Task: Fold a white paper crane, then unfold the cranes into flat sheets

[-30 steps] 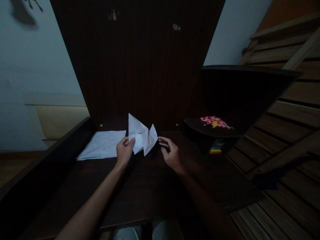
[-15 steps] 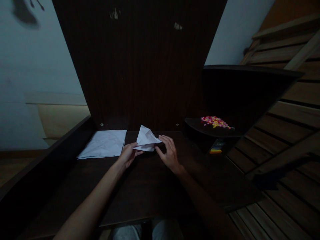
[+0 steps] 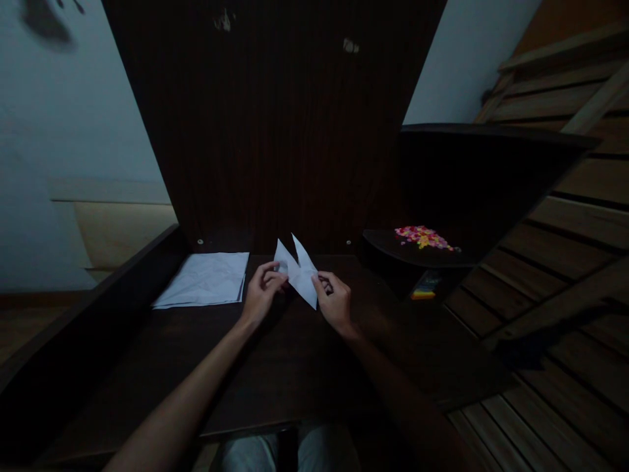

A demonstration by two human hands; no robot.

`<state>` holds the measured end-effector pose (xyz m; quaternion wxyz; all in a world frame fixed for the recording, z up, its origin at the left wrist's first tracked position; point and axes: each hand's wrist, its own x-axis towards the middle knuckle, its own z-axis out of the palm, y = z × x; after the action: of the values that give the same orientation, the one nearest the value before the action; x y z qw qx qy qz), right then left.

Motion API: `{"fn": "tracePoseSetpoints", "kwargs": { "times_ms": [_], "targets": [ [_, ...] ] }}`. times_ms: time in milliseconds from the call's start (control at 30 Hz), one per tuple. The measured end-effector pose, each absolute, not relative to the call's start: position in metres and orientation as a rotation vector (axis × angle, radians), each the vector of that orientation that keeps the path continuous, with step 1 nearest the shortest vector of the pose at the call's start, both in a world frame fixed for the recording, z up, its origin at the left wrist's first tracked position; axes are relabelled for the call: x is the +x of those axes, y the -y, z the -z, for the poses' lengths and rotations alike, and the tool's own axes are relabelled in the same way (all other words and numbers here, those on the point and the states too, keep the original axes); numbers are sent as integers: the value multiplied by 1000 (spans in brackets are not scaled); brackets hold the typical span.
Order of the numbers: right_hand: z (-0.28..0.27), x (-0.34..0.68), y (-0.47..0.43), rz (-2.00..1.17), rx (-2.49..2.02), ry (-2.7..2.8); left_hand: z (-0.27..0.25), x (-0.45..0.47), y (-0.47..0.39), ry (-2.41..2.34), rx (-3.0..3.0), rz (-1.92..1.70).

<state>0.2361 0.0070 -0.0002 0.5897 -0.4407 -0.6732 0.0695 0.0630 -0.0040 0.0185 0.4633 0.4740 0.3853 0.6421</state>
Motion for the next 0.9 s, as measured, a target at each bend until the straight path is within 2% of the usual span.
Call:
{"fn": "tracePoseSetpoints", "kwargs": {
  "times_ms": [600,900],
  "targets": [
    [0,234,-1,-195,-967,1596,-6,67,14,-1246,1983,-1653],
    [12,229,-8,-677,-1044,1359,-7,68,19,-1144,2340,-1733]
  ]
}}
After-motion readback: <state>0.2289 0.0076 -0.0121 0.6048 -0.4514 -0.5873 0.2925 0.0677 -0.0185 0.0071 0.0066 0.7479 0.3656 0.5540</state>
